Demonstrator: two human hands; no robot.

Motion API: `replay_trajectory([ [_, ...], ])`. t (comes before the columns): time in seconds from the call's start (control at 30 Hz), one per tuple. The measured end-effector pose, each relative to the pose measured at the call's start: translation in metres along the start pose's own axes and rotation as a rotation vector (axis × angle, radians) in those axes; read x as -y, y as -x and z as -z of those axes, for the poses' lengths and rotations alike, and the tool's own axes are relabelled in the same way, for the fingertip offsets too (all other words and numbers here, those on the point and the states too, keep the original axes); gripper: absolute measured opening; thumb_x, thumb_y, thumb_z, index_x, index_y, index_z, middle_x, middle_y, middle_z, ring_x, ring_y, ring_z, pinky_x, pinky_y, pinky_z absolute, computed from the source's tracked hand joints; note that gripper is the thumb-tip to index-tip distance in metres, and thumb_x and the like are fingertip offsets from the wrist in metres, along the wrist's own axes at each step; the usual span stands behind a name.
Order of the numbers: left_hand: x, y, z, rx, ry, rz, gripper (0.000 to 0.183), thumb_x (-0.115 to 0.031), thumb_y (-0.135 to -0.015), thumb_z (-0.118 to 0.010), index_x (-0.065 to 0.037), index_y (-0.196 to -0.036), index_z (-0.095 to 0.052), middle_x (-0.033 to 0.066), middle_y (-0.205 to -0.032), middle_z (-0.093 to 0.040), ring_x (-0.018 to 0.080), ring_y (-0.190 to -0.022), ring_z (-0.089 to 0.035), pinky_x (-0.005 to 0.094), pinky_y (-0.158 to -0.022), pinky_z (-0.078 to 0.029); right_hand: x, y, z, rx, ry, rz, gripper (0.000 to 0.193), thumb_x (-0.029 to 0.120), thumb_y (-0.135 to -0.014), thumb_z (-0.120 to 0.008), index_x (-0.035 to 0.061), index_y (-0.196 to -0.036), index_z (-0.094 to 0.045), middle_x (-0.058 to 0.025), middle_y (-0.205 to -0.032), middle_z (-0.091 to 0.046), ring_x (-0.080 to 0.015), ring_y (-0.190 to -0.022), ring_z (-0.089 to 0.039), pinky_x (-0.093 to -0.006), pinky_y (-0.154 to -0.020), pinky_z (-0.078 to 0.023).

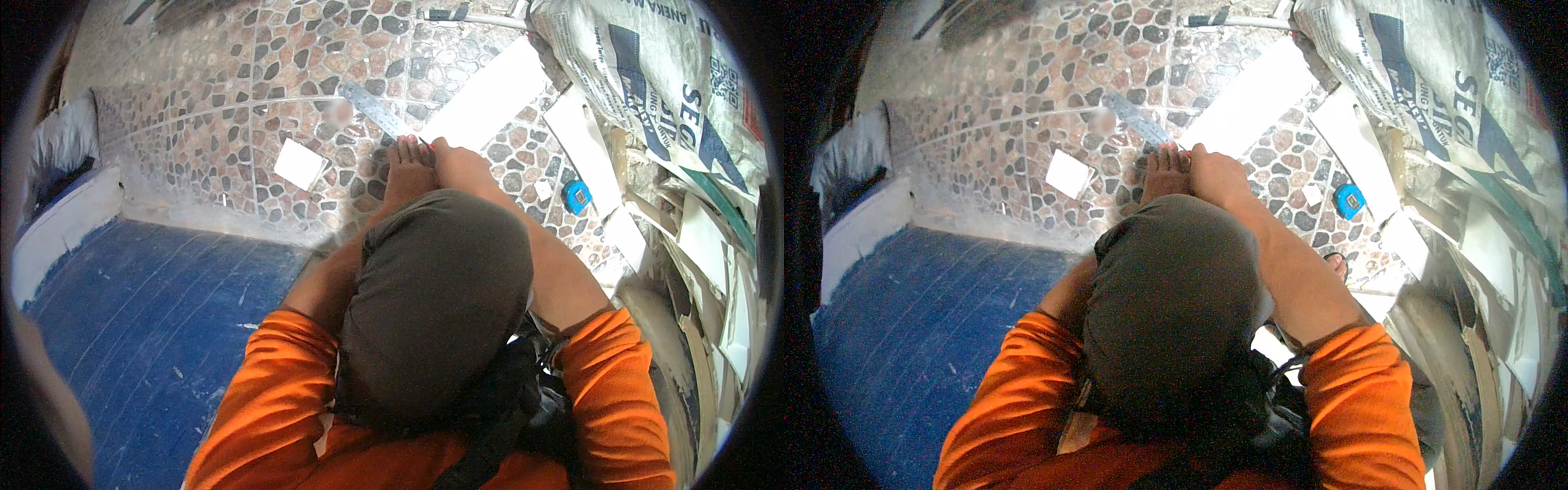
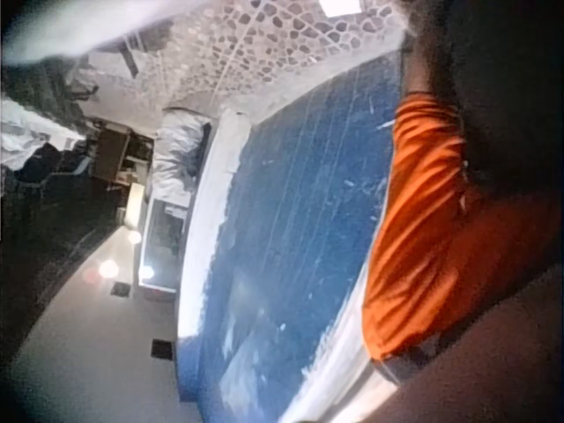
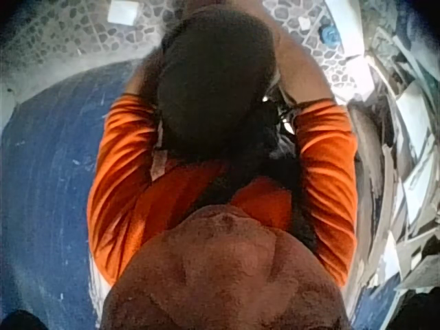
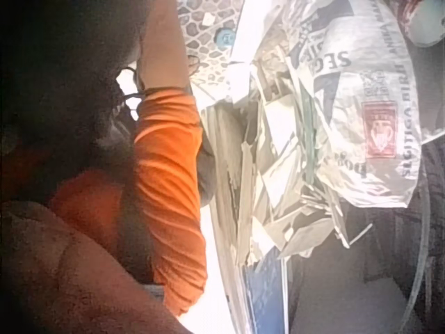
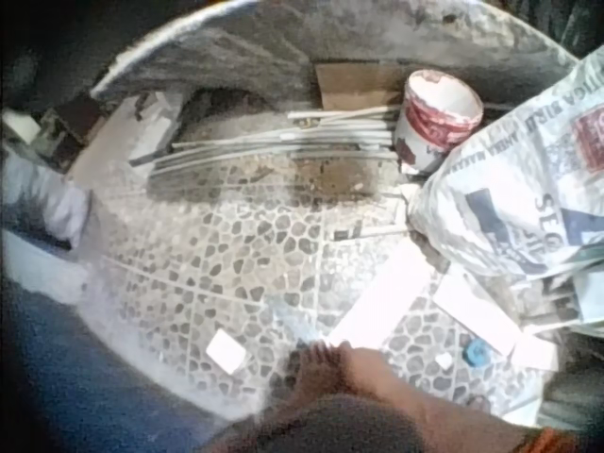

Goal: The person sits on a tiled floor and uses a utility knife and a metal ruler to cut a white rectangular sheet into smaller pieces. They then move to a different area and cut a long strip of cardboard.

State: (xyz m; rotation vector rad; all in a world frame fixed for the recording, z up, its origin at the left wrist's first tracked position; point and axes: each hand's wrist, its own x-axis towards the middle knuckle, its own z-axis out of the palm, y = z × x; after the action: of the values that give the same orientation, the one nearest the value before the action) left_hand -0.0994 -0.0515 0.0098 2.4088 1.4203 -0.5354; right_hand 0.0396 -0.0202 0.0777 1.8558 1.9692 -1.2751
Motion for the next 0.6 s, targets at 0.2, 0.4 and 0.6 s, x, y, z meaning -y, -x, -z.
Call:
replay_trajectory([
  [0.2,-0.005,0.005,0.002,-0.042,-0.071,-0.011,0.067,-0.039,-0.101,-0.046,0.016,-0.139,-0.049,0.0361,-0.148,-0.047,0.051,-0.142,-0.039,0.062,-0.112,-0.028,0.003,0.005,0.005,0.091,0.005,-0.093,0.03,0.016,-0.099,-0.058,-0.0005,-0.124,-0.056,-0.0264,-0.103,-0.072,-0.041,-0.103,-0.071,-0.0501,-0.085,-0.056],
  [0.4,-0.005,0.002,-0.007,-0.181,-0.077,-0.026,0.057,-0.028,-0.098,-0.048,0.017,-0.131,-0.056,0.0377,-0.142,-0.051,0.0514,-0.135,-0.045,0.0613,-0.107,-0.032,0.007,0.01,0.011,0.122,0.02,-0.121,0.034,0.02,-0.099,-0.06,-0.0006,-0.125,-0.055,-0.026,-0.102,-0.072,-0.0416,-0.102,-0.071,-0.0497,-0.085,-0.056],
  [0.6,-0.006,0.005,-0.004,-0.332,0.042,-0.105,0.05,-0.019,-0.093,-0.052,0.022,-0.12,-0.06,0.0425,-0.134,-0.055,0.0567,-0.129,-0.048,0.0671,-0.106,-0.031,0.002,0.018,0.01,0.122,0.035,-0.151,0.039,0.021,-0.097,-0.063,-0.0017,-0.128,-0.054,-0.0267,-0.103,-0.071,-0.0419,-0.1,-0.071,-0.0493,-0.083,-0.057],
])
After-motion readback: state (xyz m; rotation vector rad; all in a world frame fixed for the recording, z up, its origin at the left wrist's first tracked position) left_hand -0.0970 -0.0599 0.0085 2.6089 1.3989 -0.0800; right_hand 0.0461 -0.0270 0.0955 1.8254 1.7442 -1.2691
